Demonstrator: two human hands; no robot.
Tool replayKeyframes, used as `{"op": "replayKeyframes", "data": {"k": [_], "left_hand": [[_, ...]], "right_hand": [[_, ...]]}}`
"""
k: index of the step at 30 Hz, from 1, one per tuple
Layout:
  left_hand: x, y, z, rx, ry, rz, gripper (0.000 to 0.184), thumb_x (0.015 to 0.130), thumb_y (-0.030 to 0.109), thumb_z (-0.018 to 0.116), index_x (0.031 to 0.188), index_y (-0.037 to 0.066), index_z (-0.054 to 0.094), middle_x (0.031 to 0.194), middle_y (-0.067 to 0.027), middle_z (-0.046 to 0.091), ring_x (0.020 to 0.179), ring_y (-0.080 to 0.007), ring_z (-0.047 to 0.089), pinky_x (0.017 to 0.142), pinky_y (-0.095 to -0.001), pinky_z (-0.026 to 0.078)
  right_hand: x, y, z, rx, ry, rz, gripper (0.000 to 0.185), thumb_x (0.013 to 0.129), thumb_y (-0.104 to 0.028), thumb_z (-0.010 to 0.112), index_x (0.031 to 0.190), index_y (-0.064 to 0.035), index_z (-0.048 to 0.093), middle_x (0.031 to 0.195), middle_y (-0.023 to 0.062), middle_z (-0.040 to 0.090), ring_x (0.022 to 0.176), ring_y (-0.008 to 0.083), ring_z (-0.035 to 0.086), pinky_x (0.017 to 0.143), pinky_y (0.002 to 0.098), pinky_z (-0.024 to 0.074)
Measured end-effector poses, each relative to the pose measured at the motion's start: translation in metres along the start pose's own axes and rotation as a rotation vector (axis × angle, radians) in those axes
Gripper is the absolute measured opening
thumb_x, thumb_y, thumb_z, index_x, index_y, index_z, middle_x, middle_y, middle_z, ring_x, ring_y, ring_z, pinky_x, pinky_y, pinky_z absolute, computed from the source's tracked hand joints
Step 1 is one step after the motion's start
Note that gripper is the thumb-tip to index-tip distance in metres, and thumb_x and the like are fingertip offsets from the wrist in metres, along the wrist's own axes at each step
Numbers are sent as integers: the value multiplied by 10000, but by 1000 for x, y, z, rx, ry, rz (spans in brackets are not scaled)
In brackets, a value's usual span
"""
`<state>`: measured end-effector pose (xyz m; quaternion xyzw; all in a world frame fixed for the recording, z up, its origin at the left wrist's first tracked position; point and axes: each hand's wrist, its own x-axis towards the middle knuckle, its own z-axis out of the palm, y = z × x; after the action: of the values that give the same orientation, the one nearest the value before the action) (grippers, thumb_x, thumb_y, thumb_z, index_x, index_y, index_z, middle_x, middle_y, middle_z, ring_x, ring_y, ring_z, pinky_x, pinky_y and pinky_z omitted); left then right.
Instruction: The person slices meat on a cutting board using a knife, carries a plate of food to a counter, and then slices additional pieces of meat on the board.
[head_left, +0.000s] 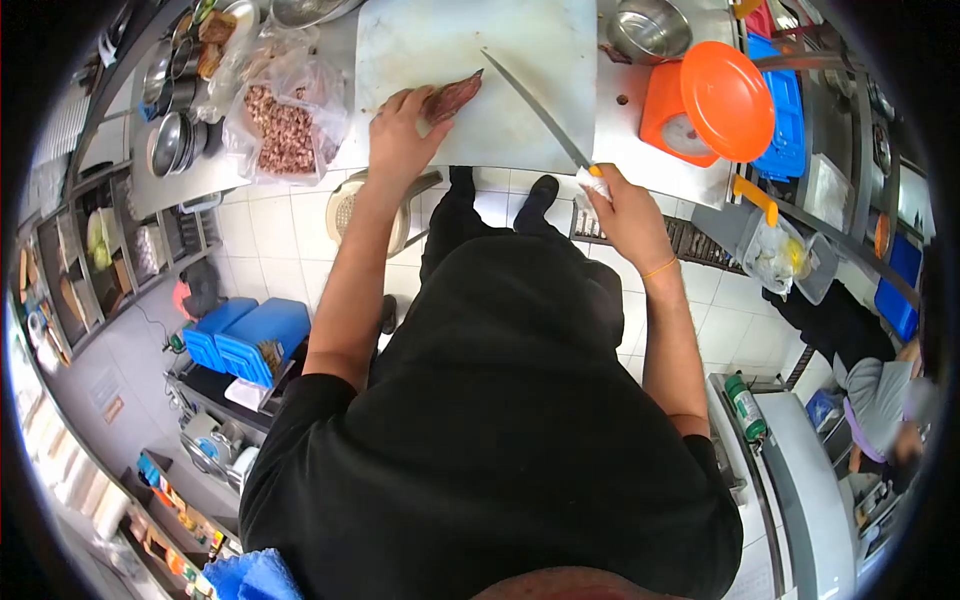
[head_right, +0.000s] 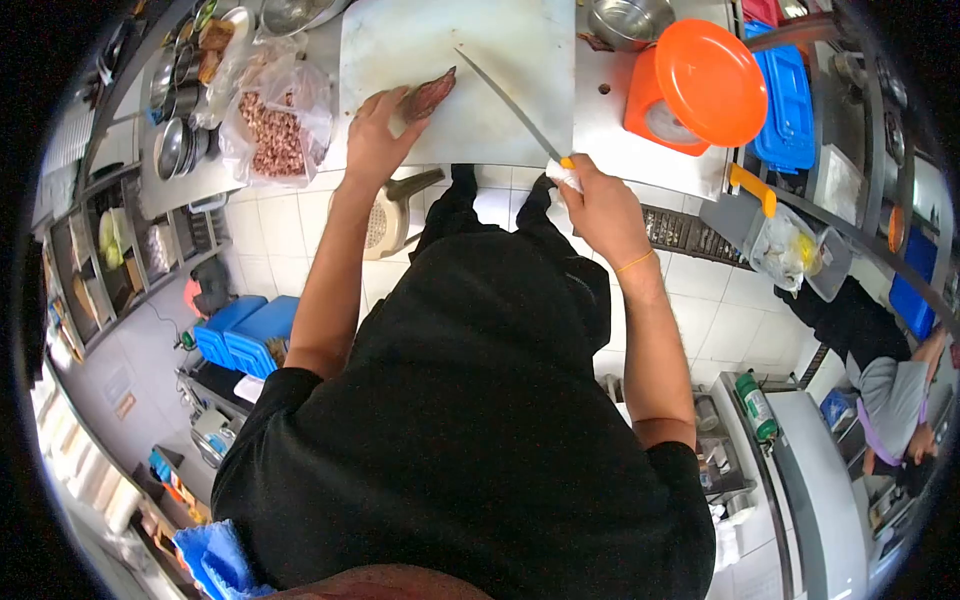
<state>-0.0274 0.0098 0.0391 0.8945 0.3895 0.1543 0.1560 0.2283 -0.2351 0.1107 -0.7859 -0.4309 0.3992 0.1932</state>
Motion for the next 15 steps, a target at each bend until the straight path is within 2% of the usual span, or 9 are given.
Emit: {"op": "replayKeyframes", "data": {"k": [1,4,10,13,15], "left_hand": [[5,1,4,22,4,10,552,871,316,836,1332,60,675,1237,-186,715,1176,-385,665,1015,-484,524],[16,-2,11,23,-113,-65,528,864,319,832,1325,109,685,1225,-159,726,1151,-372,680,995,-473,528],[19,-7,9,63,-173,-99,509,863,312,817,1332,162,685,1210,-121,735,1141,-354,687,1028,-495,489],[19,9,5,30,-7,-16,460,844,274,820,1280,178,712,1233,-74,725,1175,-316,666,1090,-495,428],[26,15,9,-26,22,46,404,851,260,811,1235,170,726,1209,-68,732,1149,-312,670,1100,-491,417]], "right_hand": [[7,5,7,-109,72,-74,356,1036,-294,643,1294,-51,605,807,244,701,798,449,704,711,508,529],[16,1,6,-193,48,-72,372,1014,-290,660,1274,-28,614,869,260,736,839,444,727,743,533,562],[11,-6,12,-178,46,-65,362,997,-288,682,1254,-43,612,872,247,739,837,446,725,733,536,561],[1,-7,20,-183,118,-127,365,987,-273,689,1269,-56,610,886,232,740,827,439,723,720,532,561],[-5,-12,21,-231,133,-129,377,989,-266,691,1294,-62,605,894,232,731,828,430,721,703,516,548]]}}
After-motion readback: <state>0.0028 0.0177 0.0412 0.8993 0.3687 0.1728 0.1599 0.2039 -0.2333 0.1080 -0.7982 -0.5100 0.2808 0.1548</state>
